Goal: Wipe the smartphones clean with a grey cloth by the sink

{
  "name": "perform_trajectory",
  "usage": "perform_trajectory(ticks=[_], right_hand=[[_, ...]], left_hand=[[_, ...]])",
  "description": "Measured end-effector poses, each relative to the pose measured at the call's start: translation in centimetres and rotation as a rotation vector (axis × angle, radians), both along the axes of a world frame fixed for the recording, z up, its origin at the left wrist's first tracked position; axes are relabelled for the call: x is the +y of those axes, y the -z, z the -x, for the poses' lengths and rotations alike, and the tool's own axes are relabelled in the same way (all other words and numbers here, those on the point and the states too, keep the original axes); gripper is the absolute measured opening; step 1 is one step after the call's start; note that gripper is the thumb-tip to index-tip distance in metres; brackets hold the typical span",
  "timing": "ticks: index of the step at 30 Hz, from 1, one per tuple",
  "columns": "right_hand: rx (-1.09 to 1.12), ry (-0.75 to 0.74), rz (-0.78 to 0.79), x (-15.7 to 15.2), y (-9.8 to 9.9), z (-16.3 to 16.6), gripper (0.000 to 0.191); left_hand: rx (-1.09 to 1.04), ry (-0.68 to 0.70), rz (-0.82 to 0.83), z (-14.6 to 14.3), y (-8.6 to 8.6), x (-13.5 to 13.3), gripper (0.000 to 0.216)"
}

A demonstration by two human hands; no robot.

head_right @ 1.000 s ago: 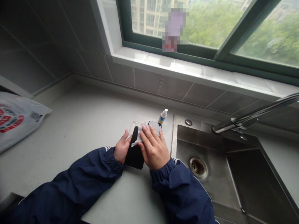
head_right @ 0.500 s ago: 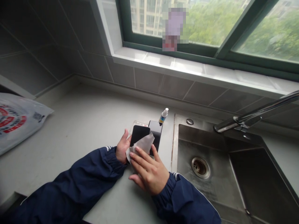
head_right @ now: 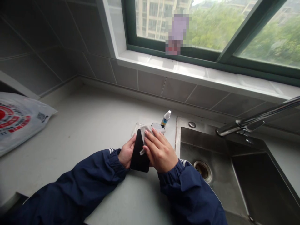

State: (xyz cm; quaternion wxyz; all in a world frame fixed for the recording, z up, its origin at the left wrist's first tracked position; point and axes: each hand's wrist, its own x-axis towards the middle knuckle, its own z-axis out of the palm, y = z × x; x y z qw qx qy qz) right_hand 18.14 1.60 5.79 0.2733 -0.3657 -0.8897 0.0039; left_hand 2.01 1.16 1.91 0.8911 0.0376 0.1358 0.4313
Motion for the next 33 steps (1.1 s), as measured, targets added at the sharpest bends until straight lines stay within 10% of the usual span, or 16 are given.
perform_trajectory(ticks=[12,18,27,33], right_hand=[[-0.043,-0.18,0.037,-1.4,0.2,1.4,0.026],[-0.179,-0.018,0.087,-0.9,-0.4,0.6,0.05],[-0.023,-0.028,-0.045,-0.1,-0.5,-1.1,0.022],[-0.175,-0.119,0.122,-1.9,-0.2,1.2,0.04]], left_hand=[[0.104,-0.045,0.071,0.2,-0.6,0.5,0.06],[0.035,-0.134,-0.01,-0.5,-0.5,0.3,0.057],[0.019,0.114,-0.076,0.6,0.1,0.1,0.071],[0.028,-0.058,-0.004,-0.1,-0.5,0.0,0.063]])
